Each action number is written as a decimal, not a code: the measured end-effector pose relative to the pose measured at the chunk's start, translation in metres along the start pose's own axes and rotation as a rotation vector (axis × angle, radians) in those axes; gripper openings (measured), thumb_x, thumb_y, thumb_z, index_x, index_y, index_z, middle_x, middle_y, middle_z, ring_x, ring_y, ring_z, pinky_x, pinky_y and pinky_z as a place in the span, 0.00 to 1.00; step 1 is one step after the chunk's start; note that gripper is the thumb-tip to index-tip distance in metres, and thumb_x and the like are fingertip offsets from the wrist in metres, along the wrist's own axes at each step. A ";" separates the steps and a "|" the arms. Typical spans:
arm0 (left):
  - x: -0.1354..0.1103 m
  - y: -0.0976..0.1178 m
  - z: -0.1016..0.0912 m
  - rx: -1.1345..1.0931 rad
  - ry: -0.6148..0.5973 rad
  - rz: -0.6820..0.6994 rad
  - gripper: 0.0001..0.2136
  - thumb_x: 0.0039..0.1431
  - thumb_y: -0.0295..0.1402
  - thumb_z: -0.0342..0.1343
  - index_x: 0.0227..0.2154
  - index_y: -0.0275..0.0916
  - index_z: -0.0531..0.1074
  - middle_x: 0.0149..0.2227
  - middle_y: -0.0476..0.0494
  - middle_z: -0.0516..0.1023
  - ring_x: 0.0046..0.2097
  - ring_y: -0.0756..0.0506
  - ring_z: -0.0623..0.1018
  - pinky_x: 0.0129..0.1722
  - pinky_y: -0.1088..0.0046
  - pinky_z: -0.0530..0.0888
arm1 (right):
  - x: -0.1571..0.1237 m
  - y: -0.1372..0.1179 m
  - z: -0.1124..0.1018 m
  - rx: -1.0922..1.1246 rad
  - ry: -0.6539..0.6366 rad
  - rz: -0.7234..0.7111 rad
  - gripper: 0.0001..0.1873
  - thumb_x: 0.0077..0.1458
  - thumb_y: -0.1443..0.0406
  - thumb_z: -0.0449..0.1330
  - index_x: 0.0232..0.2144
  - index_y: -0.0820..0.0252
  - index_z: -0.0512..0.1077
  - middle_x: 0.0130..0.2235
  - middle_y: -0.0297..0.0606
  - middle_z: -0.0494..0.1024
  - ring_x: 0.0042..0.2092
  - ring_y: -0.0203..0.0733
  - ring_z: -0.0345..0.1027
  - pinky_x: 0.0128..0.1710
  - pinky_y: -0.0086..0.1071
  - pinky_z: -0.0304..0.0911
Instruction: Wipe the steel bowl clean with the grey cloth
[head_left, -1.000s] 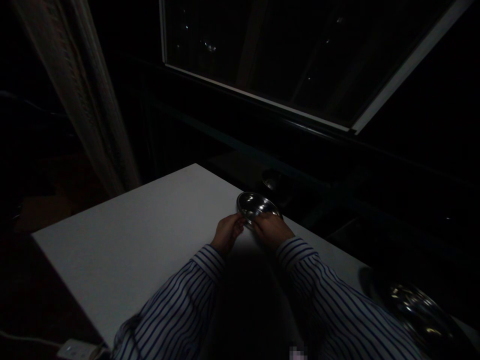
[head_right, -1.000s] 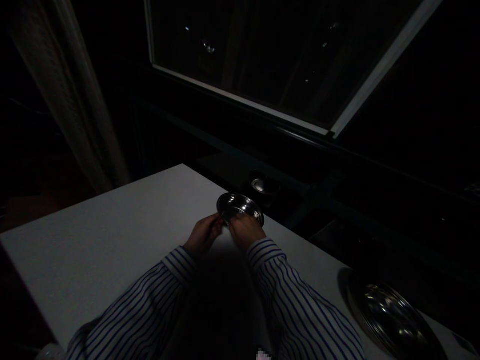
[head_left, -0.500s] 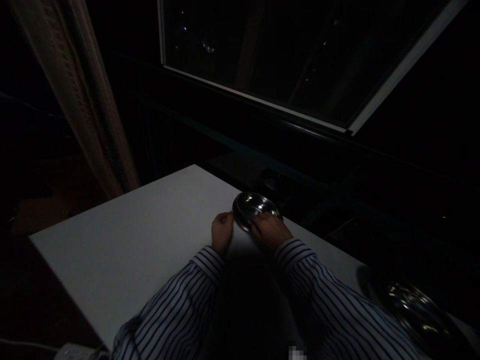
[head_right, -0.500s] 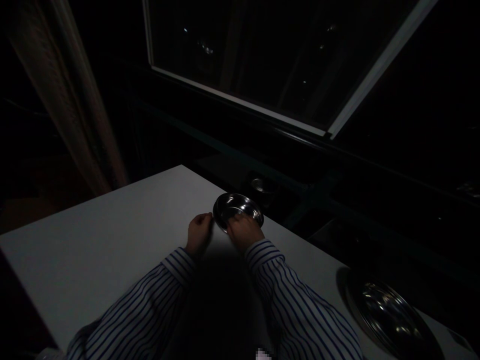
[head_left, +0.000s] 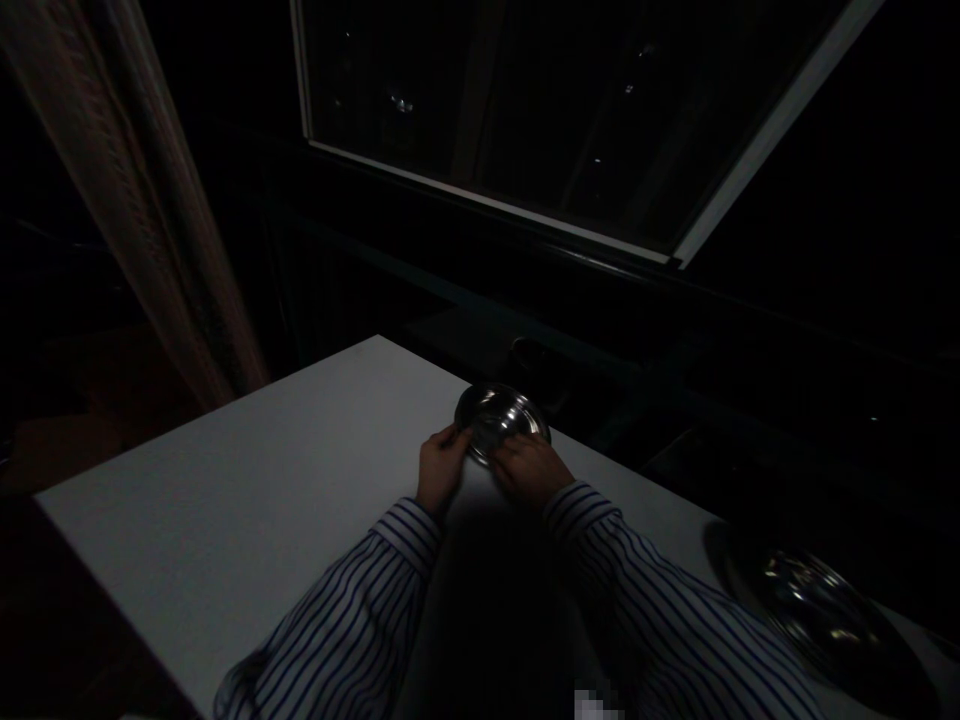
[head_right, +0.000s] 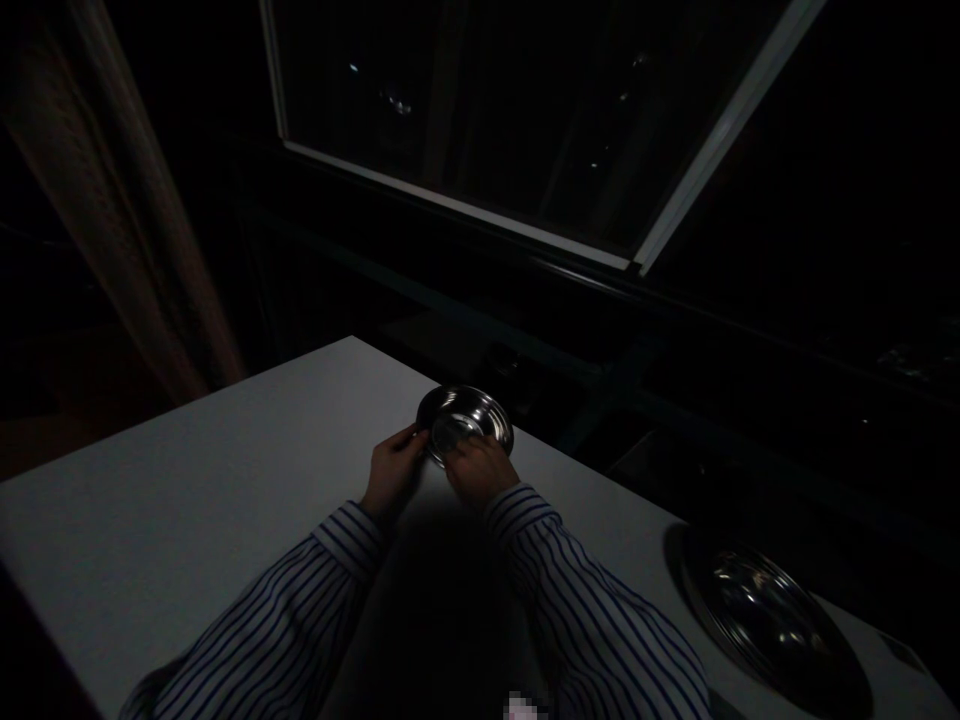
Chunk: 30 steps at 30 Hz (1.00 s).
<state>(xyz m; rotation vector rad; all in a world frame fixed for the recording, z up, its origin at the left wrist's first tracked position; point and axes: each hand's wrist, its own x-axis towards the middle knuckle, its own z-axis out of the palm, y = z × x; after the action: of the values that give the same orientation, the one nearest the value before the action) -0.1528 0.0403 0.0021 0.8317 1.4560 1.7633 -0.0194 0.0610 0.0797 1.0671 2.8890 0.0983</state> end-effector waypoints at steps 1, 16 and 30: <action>0.000 0.000 0.000 -0.003 0.001 -0.003 0.18 0.45 0.37 0.58 0.40 0.32 0.76 0.37 0.41 0.80 0.41 0.43 0.76 0.44 0.68 0.68 | 0.000 0.003 0.000 0.021 0.011 0.022 0.15 0.58 0.65 0.47 0.41 0.61 0.72 0.43 0.44 0.74 0.46 0.45 0.64 0.48 0.38 0.53; 0.001 0.000 0.001 -0.142 -0.003 -0.067 0.19 0.44 0.37 0.60 0.41 0.34 0.75 0.43 0.38 0.78 0.46 0.41 0.74 0.48 0.64 0.66 | 0.002 0.091 0.038 0.551 0.215 0.677 0.14 0.59 0.58 0.51 0.39 0.62 0.70 0.41 0.39 0.73 0.42 0.38 0.68 0.43 0.39 0.63; -0.004 0.007 0.002 -0.169 -0.007 -0.029 0.22 0.41 0.38 0.62 0.41 0.33 0.75 0.43 0.36 0.78 0.45 0.41 0.74 0.48 0.64 0.66 | -0.027 0.097 0.002 0.848 0.387 0.666 0.09 0.56 0.68 0.53 0.33 0.66 0.73 0.34 0.38 0.77 0.36 0.37 0.70 0.40 0.33 0.64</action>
<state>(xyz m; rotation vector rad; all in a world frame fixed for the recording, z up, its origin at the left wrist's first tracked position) -0.1495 0.0373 0.0092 0.7249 1.2878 1.8306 0.0643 0.1170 0.0864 2.3193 2.7291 -1.0811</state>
